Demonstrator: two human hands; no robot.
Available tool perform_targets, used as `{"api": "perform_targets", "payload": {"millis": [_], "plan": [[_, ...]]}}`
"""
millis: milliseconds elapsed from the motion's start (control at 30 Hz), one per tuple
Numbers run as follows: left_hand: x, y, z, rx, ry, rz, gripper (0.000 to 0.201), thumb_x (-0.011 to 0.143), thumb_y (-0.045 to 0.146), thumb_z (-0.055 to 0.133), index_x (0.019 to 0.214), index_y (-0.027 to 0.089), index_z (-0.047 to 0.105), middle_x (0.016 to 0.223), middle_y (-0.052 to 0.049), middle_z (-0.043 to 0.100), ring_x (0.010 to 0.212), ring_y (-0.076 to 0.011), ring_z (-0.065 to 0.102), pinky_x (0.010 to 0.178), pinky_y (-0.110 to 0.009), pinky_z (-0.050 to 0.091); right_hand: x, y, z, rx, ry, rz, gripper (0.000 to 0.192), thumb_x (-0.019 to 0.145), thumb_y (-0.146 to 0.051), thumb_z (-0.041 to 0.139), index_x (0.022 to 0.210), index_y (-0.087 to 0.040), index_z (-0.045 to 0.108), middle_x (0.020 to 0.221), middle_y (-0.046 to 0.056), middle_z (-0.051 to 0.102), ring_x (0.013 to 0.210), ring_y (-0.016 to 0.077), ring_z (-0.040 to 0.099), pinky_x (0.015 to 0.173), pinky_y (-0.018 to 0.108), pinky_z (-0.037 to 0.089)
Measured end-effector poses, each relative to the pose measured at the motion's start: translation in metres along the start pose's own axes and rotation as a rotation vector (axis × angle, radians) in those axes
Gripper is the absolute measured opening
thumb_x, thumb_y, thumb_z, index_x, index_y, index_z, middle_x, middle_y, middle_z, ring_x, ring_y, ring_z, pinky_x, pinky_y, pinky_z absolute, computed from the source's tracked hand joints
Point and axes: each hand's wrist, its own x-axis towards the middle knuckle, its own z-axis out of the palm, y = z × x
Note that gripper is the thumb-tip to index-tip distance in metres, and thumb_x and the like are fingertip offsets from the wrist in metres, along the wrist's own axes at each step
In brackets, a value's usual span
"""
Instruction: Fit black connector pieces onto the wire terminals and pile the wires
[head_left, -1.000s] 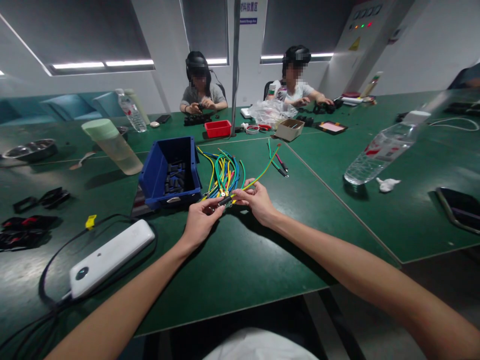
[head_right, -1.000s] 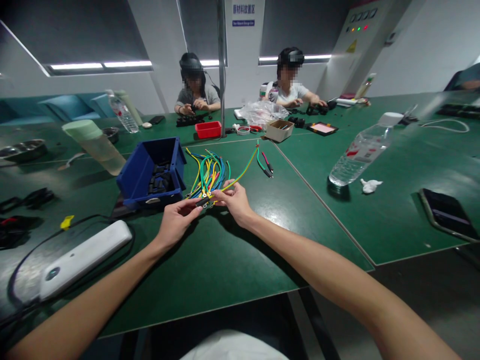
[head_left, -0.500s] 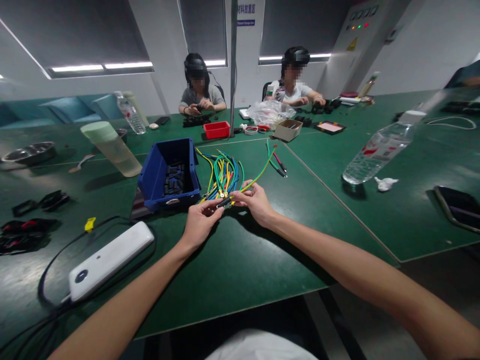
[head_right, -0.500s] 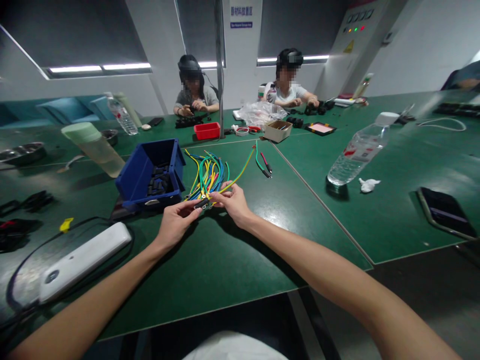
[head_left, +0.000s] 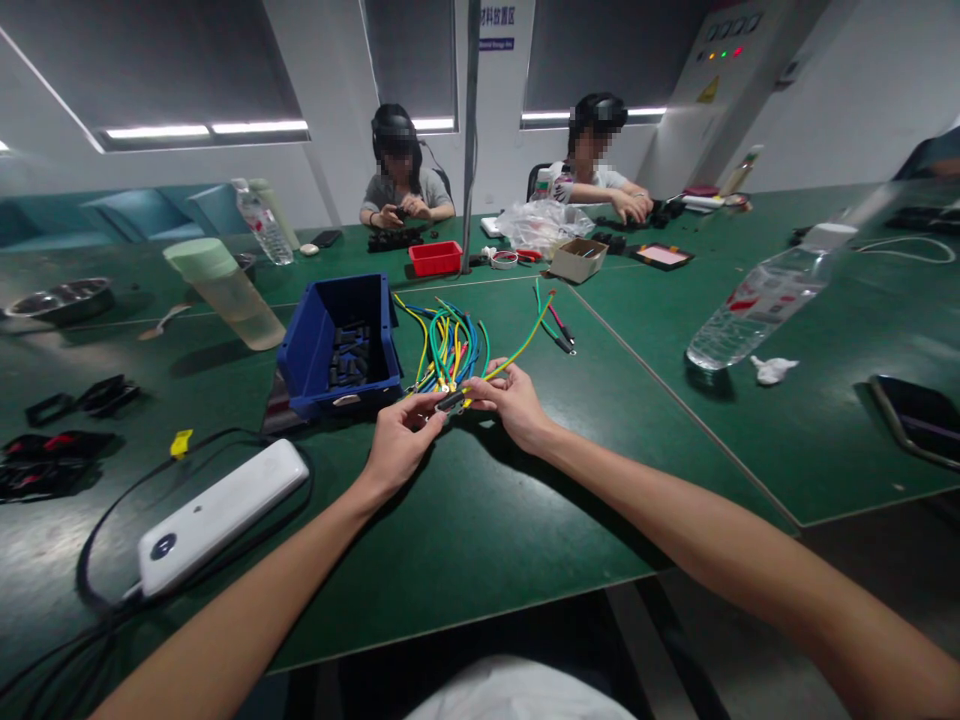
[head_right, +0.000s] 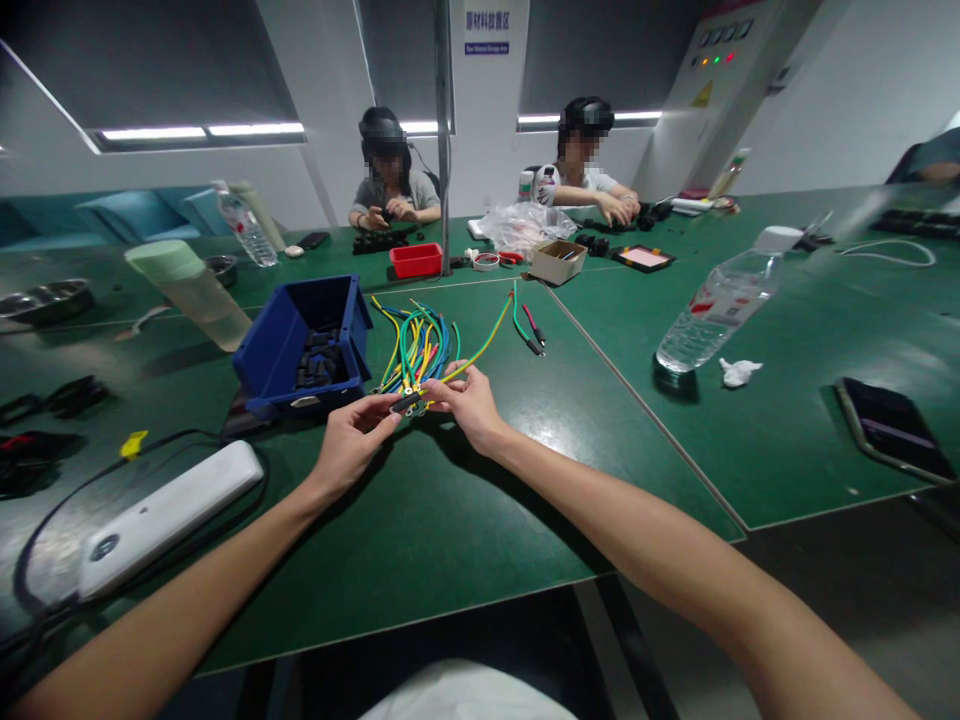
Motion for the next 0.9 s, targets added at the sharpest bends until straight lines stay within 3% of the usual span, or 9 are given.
{"api": "perform_targets", "payload": {"millis": [633, 900], "plan": [[0.0, -0.002, -0.001, 0.062, -0.019, -0.015, 0.035, 0.074, 0.032, 0.068, 0.104, 0.015, 0.07, 0.093, -0.008, 0.072, 0.073, -0.0176, 0.064, 0.068, -0.028, 0.049, 0.0004, 0.0026, -0.0001, 0.001, -0.011, -0.013, 0.044, 0.062, -0.033, 0.078, 0.085, -0.022, 0.043, 0.067, -0.003, 0.066, 0.067, 0.0163, 0.068, 0.063, 0.03, 0.055], [-0.0001, 0.0013, -0.0002, -0.002, -0.015, -0.014, 0.034, 0.072, 0.031, 0.069, 0.102, 0.015, 0.07, 0.096, -0.009, 0.072, 0.082, -0.0201, 0.066, 0.077, -0.031, 0.05, 0.001, 0.0022, -0.0009, -0.001, -0.025, -0.004, 0.043, 0.063, -0.035, 0.078, 0.082, -0.022, 0.042, 0.069, -0.002, 0.067, 0.068, 0.0168, 0.068, 0.066, 0.031, 0.055]]}}
